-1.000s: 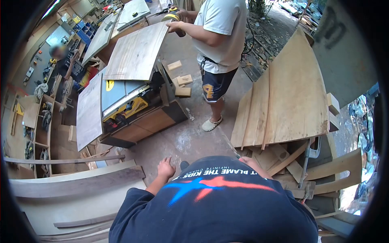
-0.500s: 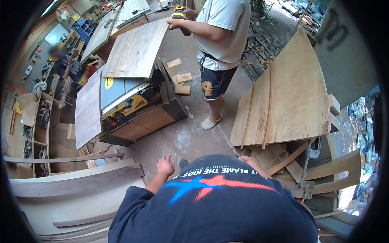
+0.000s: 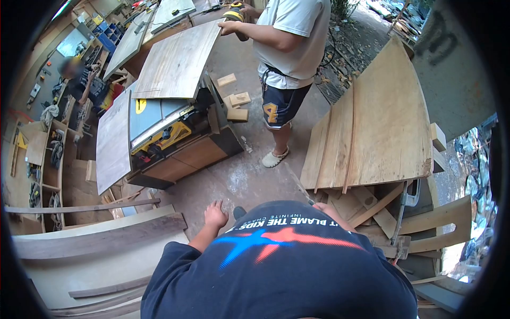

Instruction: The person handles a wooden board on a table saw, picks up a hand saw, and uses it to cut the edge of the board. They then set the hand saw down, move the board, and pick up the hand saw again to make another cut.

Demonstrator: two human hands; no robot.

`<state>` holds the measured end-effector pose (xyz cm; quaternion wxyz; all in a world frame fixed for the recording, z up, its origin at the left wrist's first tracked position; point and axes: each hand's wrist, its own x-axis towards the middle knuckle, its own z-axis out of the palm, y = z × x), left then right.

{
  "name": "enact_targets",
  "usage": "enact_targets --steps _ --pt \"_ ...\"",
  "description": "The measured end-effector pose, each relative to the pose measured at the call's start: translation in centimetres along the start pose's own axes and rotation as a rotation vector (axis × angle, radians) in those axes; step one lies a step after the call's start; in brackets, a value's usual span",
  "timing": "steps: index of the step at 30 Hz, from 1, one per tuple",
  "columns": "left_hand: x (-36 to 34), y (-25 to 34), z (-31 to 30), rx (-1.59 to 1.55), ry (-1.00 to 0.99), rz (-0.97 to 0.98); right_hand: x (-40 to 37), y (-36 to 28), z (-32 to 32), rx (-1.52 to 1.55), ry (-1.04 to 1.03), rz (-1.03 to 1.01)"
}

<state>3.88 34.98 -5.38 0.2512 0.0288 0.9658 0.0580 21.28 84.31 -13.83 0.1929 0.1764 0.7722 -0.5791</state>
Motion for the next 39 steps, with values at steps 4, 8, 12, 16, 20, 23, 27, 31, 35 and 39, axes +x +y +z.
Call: enact_targets --steps 4,8,12,16,20,23,27,31,35,39 --pt "0.1 0.1 -0.1 -0.002 -0.009 -0.007 0.1 -0.7 -0.3 0.031 -0.022 0.066" --pt "0.0 0.1 -0.3 -0.001 -0.013 -0.012 0.1 -0.9 -0.4 0.026 -0.017 0.096" --pt "0.0 0.2 -0.2 -0.004 -0.018 -0.022 1.0 1.2 0.1 0.089 -0.004 0.087" --pt "0.1 0.1 0.2 0.002 -0.019 -0.017 1.8 2.9 0.5 0.082 0.019 0.020" --pt "0.1 0.1 0.3 0.005 -0.022 -0.017 3.2 7.5 0.9 0.143 0.019 0.041" --pt "0.1 0.2 0.2 0.013 -0.018 -0.015 3.5 9.4 0.4 0.090 -0.050 0.116" --pt "0.1 -0.7 0.5 -0.040 0.024 0.032 2.2 6.9 0.2 -0.073 -0.083 -0.046" --pt "1.7 -2.1 2.0 -0.066 0.037 0.064 -3.9 -7.2 -0.7 -0.282 0.143 -0.098" --pt "3.6 -4.4 5.4 -0.072 0.069 0.052 -7.8 -12.3 -1.2 -0.183 0.420 -0.129" --pt "5.2 -4.3 5.6 -0.074 0.046 0.036 -8.3 -13.4 -1.2 -0.150 0.415 0.051"
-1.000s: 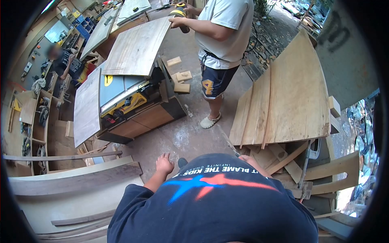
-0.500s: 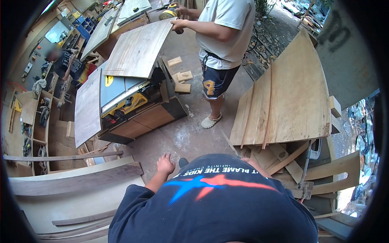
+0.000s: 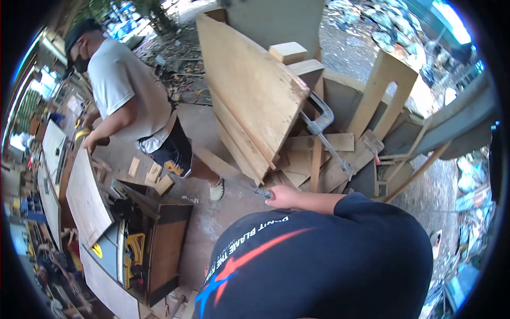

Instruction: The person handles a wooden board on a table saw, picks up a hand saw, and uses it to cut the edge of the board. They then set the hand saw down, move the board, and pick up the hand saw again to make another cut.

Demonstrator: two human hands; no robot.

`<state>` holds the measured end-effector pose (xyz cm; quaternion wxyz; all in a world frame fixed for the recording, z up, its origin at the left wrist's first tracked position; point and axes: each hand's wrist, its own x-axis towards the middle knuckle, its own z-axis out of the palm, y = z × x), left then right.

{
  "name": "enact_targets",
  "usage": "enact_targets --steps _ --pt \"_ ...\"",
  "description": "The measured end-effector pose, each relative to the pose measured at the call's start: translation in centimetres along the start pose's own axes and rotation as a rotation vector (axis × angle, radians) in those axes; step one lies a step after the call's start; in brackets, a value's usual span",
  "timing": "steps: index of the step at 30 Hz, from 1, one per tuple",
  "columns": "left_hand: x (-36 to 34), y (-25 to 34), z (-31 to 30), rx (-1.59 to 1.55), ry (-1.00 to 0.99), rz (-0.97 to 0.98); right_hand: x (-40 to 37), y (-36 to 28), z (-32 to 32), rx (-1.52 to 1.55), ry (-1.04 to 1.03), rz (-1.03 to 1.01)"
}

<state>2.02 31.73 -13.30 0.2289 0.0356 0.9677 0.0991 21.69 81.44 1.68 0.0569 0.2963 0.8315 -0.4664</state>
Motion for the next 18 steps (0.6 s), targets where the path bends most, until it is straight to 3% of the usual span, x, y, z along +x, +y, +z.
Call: enact_targets --steps 12,17,18 --pt "5.0 2.9 -3.0 0.137 -0.103 0.114 -3.6 -10.2 -4.1 0.168 0.337 0.050" --pt "5.4 5.1 -3.3 -0.333 -0.261 0.191 -3.4 -12.3 -3.7 0.105 0.331 0.007" --pt "3.4 8.5 -5.9 -0.420 -0.278 0.238 -3.2 -12.6 -3.5 0.066 0.307 0.010"
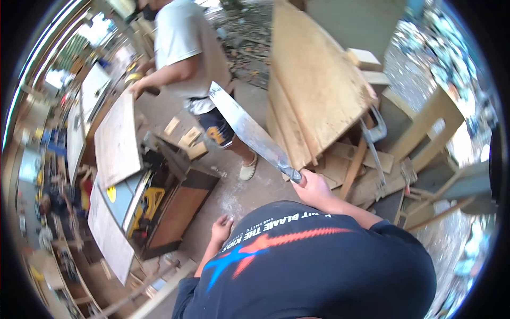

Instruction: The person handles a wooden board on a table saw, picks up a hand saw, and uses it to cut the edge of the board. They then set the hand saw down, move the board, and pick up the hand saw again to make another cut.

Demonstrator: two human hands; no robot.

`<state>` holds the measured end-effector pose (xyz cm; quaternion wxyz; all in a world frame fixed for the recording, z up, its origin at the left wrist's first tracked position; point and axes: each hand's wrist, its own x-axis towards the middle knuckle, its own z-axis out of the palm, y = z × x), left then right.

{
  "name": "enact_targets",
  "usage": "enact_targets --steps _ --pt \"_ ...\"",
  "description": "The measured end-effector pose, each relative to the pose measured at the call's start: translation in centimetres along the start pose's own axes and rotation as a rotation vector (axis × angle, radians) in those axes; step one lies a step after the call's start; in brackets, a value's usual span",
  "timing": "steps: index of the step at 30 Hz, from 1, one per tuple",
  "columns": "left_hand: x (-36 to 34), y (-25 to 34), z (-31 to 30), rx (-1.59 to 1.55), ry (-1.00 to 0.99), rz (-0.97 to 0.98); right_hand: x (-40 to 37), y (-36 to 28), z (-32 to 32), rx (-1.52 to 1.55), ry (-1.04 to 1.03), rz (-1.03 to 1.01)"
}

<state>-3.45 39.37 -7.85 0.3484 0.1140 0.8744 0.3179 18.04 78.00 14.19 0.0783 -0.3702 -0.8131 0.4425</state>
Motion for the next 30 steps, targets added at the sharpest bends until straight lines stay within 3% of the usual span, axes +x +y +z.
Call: enact_targets --steps 1,2,4,7,8,9,12,13,18,26,28,30 --pt "-2.4 6.2 -0.8 -0.092 -0.001 0.050 0.2 -0.7 0.1 -0.045 -0.036 -0.016" --pt "-3.5 9.2 -1.0 -0.288 -0.030 0.150 0.8 -1.6 0.3 -0.095 -0.089 -0.057" --pt "-6.9 16.3 -3.0 -0.353 -0.045 0.244 2.2 -2.9 2.1 -0.105 -0.175 -0.166" --pt "-9.2 20.3 -4.6 -0.530 -0.086 0.421 3.8 -5.5 5.5 -0.306 -0.352 -0.317" --pt "-10.5 21.6 -5.7 -0.383 -0.007 0.414 3.8 -6.4 6.6 -0.348 -0.394 -0.333" --pt "-11.0 20.8 -5.2 -0.357 0.122 0.434 3.7 -7.2 8.2 -0.354 -0.452 -0.409" --pt "-14.2 18.7 -7.7 -0.440 0.148 0.123 2.6 -10.2 11.8 -0.375 -0.566 -0.567" --pt "-14.3 17.4 -7.4 -0.543 0.299 0.144 2.3 -11.9 12.6 -0.396 -0.602 -0.614" --pt "-18.0 8.1 -8.4 -0.674 0.674 0.047 -0.9 -16.1 19.0 -0.396 -0.788 -0.842" --pt "-24.4 -10.9 -16.8 -0.895 1.262 0.022 -8.1 -20.5 31.5 -0.573 -0.969 -0.858" --pt "-27.4 -14.3 -20.2 -0.887 1.314 -0.026 -10.6 -21.0 34.9 -0.594 -0.967 -0.858" --pt "-28.6 -18.4 -22.1 -0.958 1.236 0.001 -14.1 -23.0 38.4 -0.575 -1.023 -0.801"
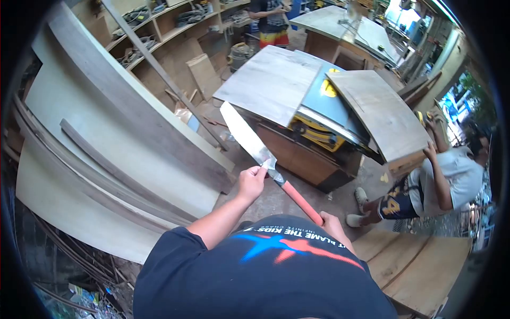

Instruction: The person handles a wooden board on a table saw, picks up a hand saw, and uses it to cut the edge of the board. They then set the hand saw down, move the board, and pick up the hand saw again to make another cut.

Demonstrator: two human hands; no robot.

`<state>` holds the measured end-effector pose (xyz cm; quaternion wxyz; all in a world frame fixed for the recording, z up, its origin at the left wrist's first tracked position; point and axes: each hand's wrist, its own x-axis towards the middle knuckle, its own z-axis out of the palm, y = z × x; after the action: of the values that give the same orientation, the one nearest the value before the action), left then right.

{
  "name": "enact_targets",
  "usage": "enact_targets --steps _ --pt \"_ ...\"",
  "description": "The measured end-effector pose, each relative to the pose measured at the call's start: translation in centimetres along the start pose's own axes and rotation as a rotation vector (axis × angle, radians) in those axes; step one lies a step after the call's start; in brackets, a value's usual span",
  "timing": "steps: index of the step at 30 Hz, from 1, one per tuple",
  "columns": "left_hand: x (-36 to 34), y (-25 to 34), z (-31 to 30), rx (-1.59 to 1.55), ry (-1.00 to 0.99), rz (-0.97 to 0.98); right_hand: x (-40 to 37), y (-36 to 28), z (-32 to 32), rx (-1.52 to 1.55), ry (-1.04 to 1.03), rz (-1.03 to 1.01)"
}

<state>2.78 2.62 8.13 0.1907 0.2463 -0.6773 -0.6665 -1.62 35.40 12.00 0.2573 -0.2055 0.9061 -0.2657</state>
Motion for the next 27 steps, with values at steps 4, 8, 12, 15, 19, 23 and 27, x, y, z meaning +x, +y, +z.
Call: enact_targets --steps 4,8,12,15,19,23,27 --pt "3.9 0.3 -5.1 -0.058 -0.186 -0.108 5.5 -5.2 2.0 0.128 0.072 -0.038" --pt "4.3 -1.2 -4.0 0.061 -0.478 -0.193 10.6 -11.2 1.4 0.073 0.151 -0.102" --pt "6.8 -0.9 -0.9 -0.160 -0.457 -0.094 16.9 -15.8 2.2 0.189 0.192 -0.238" --pt "10.6 0.9 -1.2 -0.133 -0.398 -0.043 21.7 -18.7 2.8 0.226 0.161 -0.344" --pt "16.5 2.8 -3.2 0.080 -0.235 -0.089 28.0 -21.3 2.1 0.283 0.005 -0.571" --pt "20.7 1.5 -6.0 0.001 0.003 -0.053 33.9 -23.8 -1.1 0.129 -0.286 -0.669" --pt "20.4 1.4 -11.9 0.176 0.368 -0.144 39.3 -23.7 -2.3 0.105 -0.278 -0.672"
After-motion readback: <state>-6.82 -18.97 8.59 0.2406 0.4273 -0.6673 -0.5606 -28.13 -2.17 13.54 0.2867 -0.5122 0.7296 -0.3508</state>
